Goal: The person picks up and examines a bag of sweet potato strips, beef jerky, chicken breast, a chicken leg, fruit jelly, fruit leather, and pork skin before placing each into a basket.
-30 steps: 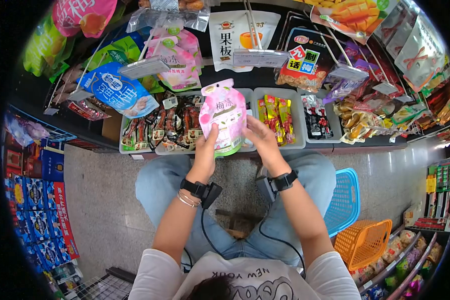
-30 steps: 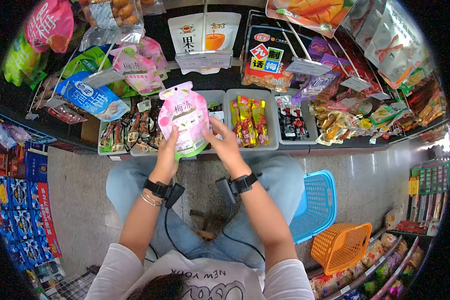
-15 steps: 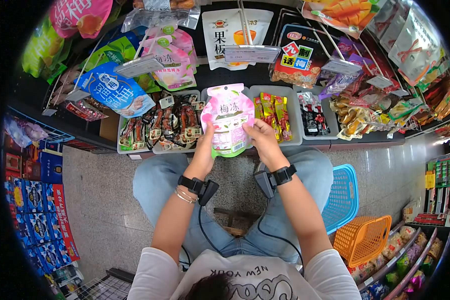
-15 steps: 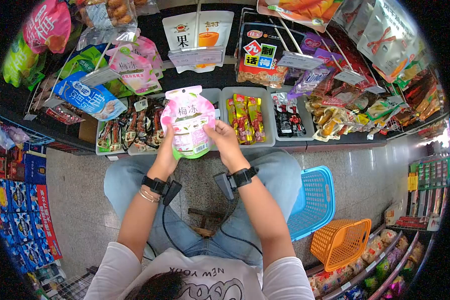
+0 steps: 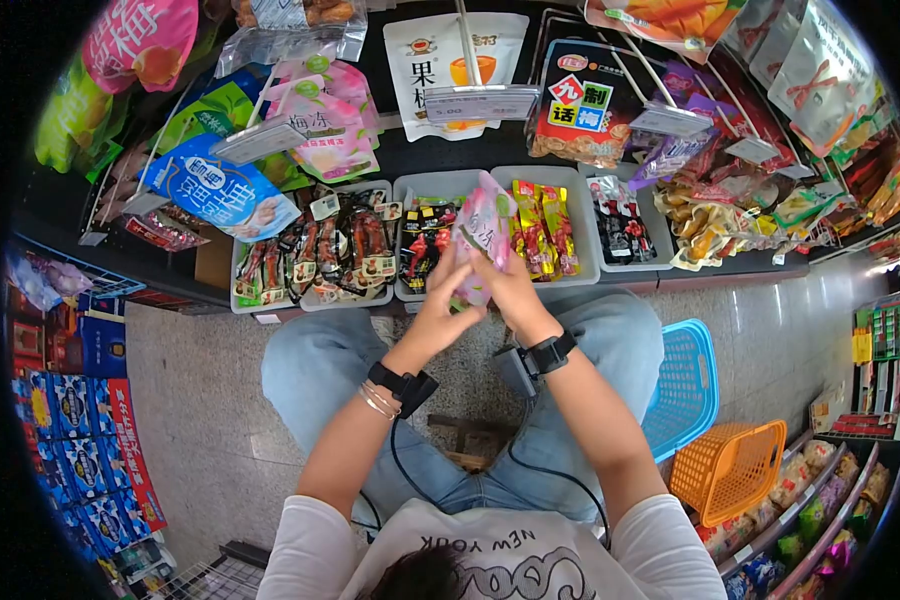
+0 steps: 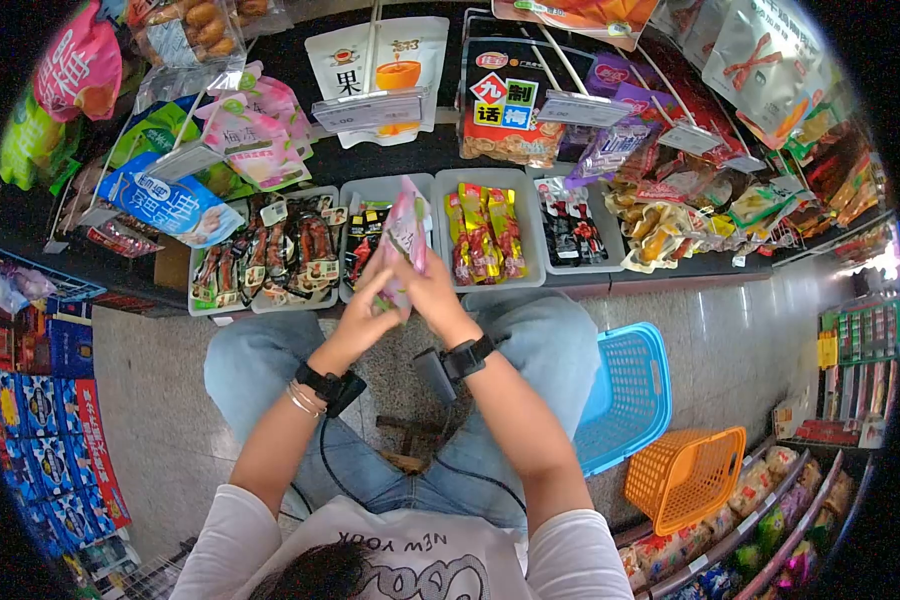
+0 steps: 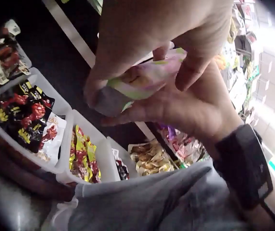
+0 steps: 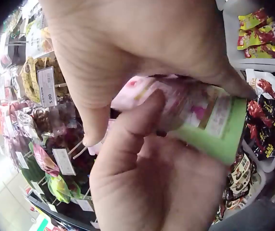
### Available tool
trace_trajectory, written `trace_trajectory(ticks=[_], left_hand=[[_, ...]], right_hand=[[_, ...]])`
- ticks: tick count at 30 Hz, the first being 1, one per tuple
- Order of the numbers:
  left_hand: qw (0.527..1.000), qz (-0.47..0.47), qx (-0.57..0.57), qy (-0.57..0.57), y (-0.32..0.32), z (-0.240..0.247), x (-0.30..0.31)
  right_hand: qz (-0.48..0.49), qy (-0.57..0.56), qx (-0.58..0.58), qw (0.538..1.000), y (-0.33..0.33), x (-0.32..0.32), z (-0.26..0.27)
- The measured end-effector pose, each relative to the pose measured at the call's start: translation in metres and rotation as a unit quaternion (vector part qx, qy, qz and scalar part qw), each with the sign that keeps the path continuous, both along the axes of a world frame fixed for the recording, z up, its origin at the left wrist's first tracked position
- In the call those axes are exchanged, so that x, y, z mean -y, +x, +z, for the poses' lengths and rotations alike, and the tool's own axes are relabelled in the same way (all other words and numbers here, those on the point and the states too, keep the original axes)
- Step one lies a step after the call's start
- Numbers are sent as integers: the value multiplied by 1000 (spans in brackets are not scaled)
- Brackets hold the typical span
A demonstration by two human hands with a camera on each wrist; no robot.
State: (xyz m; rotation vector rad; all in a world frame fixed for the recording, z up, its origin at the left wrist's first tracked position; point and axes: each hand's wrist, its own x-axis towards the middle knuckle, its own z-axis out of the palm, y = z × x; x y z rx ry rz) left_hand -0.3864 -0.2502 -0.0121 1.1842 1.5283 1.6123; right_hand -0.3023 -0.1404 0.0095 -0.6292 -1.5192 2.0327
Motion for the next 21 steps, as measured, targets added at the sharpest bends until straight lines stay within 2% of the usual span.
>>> trace_trajectory(ticks=[1, 2, 4, 6, 9, 11, 12, 15, 21], left_hand=[[993, 31, -100, -54, -7, 4, 1], [991, 58, -114, -37, -14, 5, 0], [990, 138, 27, -13, -24, 16, -4], [966, 215, 140, 26, -21, 36, -6], [960, 140, 240, 41, -29, 50, 2], [956, 120, 265, 29, -32, 52, 7], [958, 115, 260, 35, -28, 60, 8], [964, 98, 242, 48, -13, 86, 10], [974, 29, 204, 99, 48, 159, -7]], right_hand=[[-10, -9, 7, 1000, 2, -3, 3], [-19, -18, 15, 1000, 4, -6, 5], [-2, 44, 45, 998, 4, -11, 1], [40, 95, 73, 992, 6, -11, 7], [40, 55, 26, 997, 8, 3, 29], [33, 104, 37, 993, 17, 1, 38], [28, 129, 41, 990, 22, 0, 46], [6, 70, -20, 997, 41, 2, 75], [-113, 91, -98, 985, 109, 12, 145]])
